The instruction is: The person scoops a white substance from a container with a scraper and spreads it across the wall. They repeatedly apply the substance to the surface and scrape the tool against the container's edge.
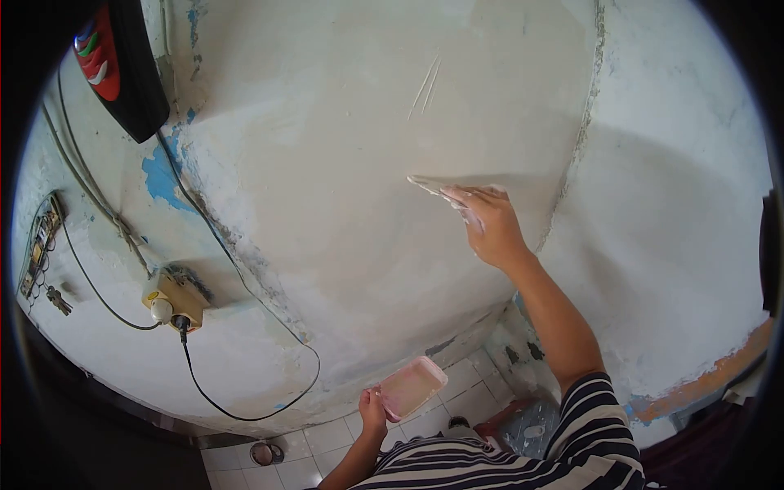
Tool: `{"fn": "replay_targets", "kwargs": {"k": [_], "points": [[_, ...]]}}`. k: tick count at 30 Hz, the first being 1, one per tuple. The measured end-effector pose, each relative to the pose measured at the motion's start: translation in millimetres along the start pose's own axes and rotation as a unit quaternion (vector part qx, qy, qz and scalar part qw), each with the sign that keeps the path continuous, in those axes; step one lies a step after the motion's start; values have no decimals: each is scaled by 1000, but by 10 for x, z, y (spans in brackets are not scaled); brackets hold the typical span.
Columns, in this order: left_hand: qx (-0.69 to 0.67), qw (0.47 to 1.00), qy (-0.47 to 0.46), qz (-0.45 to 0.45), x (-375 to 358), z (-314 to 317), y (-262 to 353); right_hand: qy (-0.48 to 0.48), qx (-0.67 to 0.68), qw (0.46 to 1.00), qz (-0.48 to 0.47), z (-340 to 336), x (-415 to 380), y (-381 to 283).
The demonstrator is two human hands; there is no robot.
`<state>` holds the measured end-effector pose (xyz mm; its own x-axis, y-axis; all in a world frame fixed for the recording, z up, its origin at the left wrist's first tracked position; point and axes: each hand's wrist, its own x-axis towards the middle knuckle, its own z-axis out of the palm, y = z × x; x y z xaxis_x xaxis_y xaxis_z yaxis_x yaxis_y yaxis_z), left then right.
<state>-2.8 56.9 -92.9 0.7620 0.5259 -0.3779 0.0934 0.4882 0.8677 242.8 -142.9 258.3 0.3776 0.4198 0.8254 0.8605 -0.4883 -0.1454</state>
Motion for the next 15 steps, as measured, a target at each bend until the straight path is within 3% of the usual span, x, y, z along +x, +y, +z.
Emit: {"fn": "replay_targets", "kwargs": {"k": [1,3,5,7,10,12,15], "points": [[5,1000,-2,3,5,14,-9,3,1,1000,-4,-57,82,90],[12,1000,-5,8,22,-2,-69,138,92,986,23,-259,412,396],[13,1000,3,21,71,-25,-178,227,59,967,100,-719,983,208],[20,1000,-3,9,18,-49,-138,246,0,968,58,-964,1391,178],[22,1000,-4,1,71,-170,-202,245,-95,965,-18,-614,1430,408],[14,1000,-3,2,120,-204,-233,239,-107,963,-64,-205,1049,354],[-7,1000,18,10,110,-157,-198,123,-99,986,-61,262,151,-74]]}}
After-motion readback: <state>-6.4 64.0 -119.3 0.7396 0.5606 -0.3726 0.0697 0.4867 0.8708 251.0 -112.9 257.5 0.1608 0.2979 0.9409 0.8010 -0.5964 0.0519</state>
